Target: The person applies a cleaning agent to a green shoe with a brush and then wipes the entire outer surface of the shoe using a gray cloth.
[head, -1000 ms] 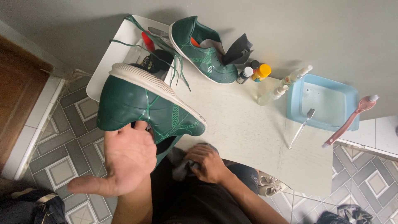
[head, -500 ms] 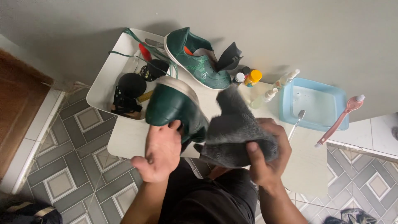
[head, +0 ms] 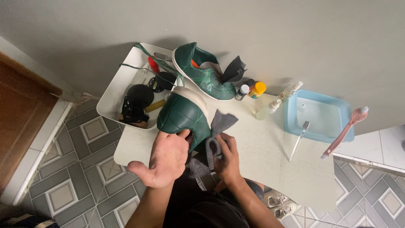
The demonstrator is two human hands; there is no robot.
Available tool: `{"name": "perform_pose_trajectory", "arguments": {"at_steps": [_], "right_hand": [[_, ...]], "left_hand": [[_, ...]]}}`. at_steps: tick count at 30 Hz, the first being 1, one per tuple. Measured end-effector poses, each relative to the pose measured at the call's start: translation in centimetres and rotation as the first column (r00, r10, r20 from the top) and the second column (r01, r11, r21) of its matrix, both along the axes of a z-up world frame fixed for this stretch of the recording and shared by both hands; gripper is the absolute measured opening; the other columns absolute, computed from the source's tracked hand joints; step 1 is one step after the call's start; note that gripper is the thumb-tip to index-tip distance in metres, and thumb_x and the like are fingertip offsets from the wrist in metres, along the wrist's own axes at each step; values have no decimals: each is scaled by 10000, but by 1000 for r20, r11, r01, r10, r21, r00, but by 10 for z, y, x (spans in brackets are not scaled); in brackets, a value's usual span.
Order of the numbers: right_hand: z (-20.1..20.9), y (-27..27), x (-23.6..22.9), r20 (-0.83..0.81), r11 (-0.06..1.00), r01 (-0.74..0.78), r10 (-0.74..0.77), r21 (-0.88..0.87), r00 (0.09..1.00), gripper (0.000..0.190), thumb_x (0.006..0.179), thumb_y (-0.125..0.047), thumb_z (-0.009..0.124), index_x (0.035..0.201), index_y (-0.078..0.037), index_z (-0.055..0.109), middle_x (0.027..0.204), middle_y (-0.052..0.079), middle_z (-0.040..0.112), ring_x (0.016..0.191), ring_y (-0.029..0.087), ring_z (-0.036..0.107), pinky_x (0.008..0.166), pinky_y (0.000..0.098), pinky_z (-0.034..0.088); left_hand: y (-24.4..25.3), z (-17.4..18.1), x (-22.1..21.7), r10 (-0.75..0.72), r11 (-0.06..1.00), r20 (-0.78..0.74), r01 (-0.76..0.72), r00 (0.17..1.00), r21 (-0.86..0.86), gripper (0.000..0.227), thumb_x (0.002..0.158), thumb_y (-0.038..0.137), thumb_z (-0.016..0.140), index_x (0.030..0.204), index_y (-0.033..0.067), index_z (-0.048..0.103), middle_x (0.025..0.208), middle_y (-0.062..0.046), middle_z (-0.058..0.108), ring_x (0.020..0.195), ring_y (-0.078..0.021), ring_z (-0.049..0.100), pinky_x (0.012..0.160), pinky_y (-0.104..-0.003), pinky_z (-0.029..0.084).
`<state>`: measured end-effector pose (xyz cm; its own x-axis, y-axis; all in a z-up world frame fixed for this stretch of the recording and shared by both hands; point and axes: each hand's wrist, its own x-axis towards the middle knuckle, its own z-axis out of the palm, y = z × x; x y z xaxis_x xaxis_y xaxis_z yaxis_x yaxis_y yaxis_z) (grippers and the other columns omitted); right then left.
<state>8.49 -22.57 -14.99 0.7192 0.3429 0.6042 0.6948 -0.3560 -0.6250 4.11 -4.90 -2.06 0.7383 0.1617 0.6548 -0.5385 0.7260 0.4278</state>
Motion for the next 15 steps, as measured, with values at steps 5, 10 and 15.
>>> {"name": "perform_pose_trajectory", "arguments": {"at_steps": [5, 10, 15], "right_hand": [[6, -34, -3, -315, 986, -23, -31, -166, 948, 583, 766, 45, 573, 1329, -89, 645, 1259, 145, 656, 1135, 321, 648, 938, 412, 548], [48, -60, -5, -426, 991, 129, -107, 22, 898, 473, 820, 30, 539, 1274, -26, 661, 1243, 159, 727, 1198, 298, 667, 1043, 408, 513], [132, -57, -16, -406, 868, 447, -336, 215, 850, 314, 936, -159, 613, 1227, -42, 639, 1153, 98, 683, 1098, 206, 635, 965, 322, 484]], "left_hand": [[12, 1, 0, -6, 1000, 24, 5, 1000, 8, 1019, 969, 786, 423, 1636, 30, 270, 1663, -117, 335, 1470, -297, 412, 1301, -591, 278], [16, -2, -3, -71, 997, 8, 71, 997, 0, 938, 1033, 740, 374, 1641, 31, 291, 1670, -117, 362, 1485, -271, 429, 1329, -561, 261], [-6, 6, 3, -44, 984, -152, 69, 987, 161, 1009, 1029, 717, 411, 1612, -67, 160, 1686, -223, 236, 1572, -349, 283, 1337, -533, 241]]}}
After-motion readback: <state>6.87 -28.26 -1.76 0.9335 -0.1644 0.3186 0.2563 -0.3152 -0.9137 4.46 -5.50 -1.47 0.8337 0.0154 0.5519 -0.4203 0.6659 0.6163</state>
